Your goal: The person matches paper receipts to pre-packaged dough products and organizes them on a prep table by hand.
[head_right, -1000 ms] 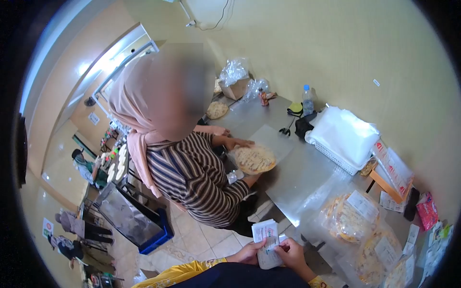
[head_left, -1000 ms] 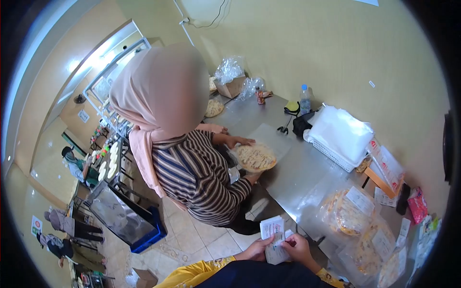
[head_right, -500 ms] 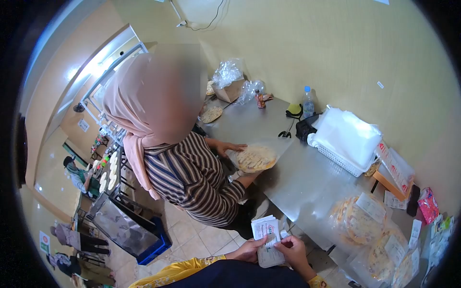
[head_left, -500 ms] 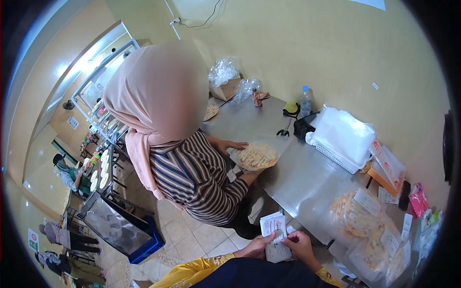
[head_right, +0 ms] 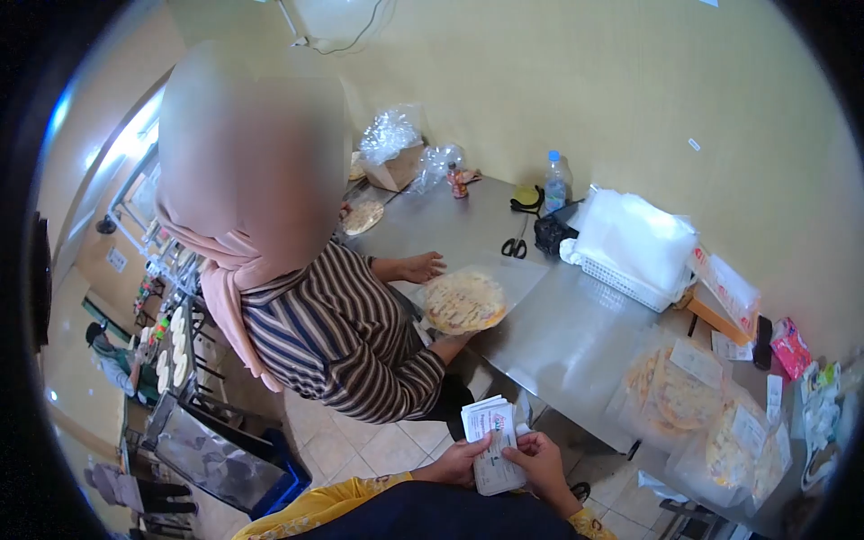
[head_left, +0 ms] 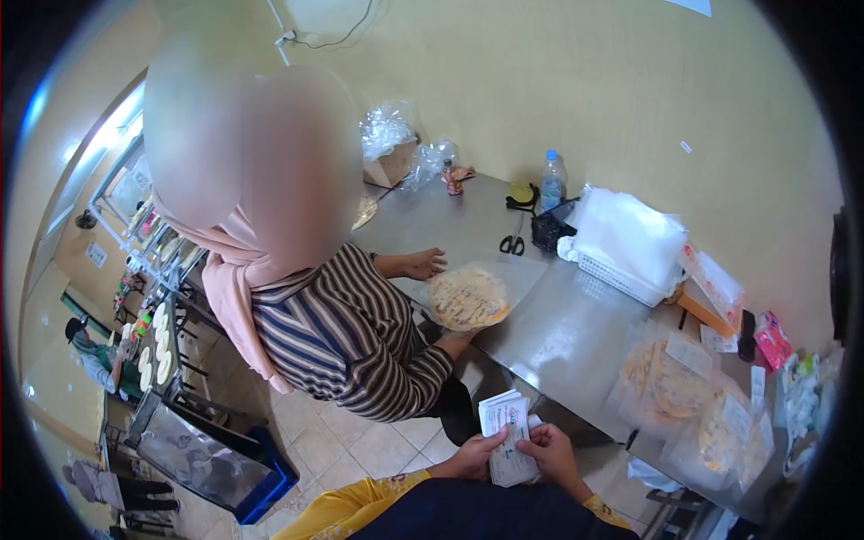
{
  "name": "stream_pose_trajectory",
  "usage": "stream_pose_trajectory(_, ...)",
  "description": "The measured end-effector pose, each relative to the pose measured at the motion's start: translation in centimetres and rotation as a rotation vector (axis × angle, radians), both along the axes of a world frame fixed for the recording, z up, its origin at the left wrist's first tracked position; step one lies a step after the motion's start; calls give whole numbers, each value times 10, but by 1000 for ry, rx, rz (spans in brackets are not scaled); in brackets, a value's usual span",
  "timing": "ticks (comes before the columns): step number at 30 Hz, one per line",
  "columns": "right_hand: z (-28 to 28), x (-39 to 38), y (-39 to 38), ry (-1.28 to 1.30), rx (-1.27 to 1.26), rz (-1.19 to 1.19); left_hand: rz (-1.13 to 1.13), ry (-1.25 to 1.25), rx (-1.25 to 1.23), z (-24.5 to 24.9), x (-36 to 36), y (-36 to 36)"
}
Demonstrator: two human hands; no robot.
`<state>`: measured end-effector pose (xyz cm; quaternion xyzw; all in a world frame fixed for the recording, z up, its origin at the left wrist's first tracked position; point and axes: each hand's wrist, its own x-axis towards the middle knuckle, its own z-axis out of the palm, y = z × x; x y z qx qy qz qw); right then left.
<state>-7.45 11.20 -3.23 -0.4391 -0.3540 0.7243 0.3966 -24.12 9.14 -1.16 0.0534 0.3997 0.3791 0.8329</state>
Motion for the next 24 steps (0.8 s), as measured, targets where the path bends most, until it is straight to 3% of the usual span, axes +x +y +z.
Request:
stream_pose_trajectory(3,6,-4,0,-67,-6,43,-28,-19,41,14,-7,4)
stream_pose_trajectory(9,20,-13,-4,135,-186,-16,-224,-287,208,20,-34,15)
stream_pose_trajectory(12,29,-15,0,55,-150,-18,-241,-345,235,33,-37,20)
stream_pose_trajectory(14,33,-15,4,34,-83,-34,-161,-224,261,35,-33,22)
stream_pose_trajectory(16,47,-15,3,63,-108,-76,-148,-370,246,23,-30,28)
stream_pose_trajectory(18,51,-14,3,2,3,-103,-99,-410,217,32,-21,32)
stream_pose_trajectory(24,62,-9,-2,-12,18,-212,-37,-516,203,8,-10,36)
